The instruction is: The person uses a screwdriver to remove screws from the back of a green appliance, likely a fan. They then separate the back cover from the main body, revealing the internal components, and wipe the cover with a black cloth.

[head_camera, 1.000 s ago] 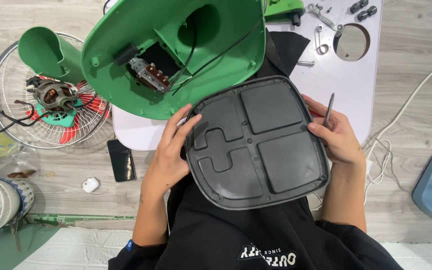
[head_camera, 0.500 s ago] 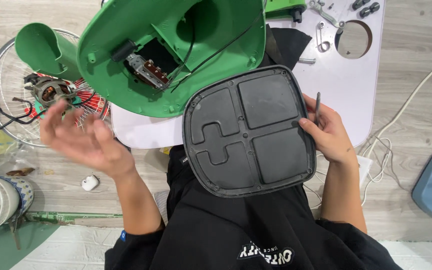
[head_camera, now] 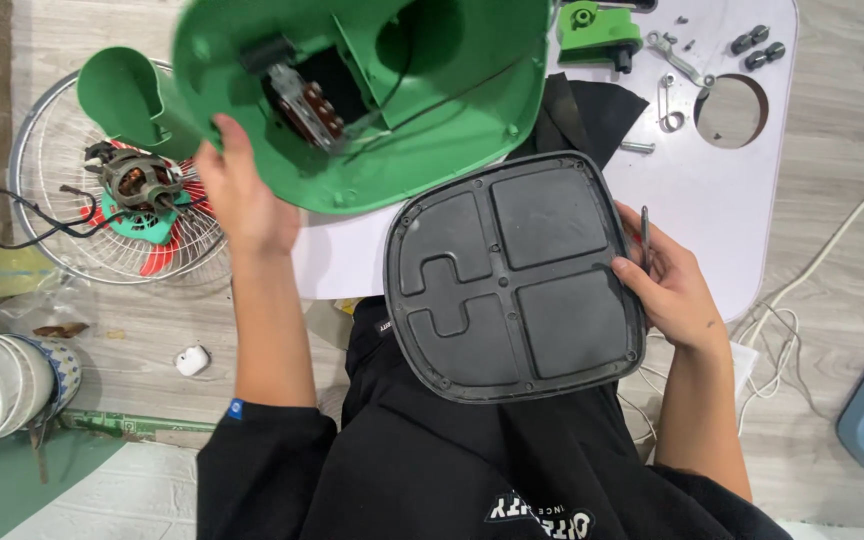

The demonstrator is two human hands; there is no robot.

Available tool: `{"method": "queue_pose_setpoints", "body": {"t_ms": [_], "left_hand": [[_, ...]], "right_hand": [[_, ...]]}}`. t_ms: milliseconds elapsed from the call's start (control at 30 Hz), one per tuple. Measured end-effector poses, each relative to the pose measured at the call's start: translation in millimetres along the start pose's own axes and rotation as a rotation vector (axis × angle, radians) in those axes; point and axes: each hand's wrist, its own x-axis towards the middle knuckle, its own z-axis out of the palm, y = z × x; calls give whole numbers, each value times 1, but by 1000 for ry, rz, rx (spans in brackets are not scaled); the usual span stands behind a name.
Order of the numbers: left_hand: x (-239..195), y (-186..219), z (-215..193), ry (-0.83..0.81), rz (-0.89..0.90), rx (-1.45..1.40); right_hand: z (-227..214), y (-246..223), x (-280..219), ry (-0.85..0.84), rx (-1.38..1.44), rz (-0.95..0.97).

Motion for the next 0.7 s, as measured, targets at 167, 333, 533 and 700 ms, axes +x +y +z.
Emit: {"method": "queue_pose_setpoints", "body": {"t_ms": [167, 333, 533, 700], "left_hand": [[48, 45, 19, 89, 11, -19], [137, 38, -14, 79, -82, -327], [224, -4, -60, 277, -90, -382], [237, -39, -89, 419, -150, -414]], "right_hand": [[4, -14, 1, -51, 24, 27], [3, -12, 1, -44, 38, 45], [3, -15, 3, -45, 26, 39], [0, -11, 6, -56, 16, 23]]}}
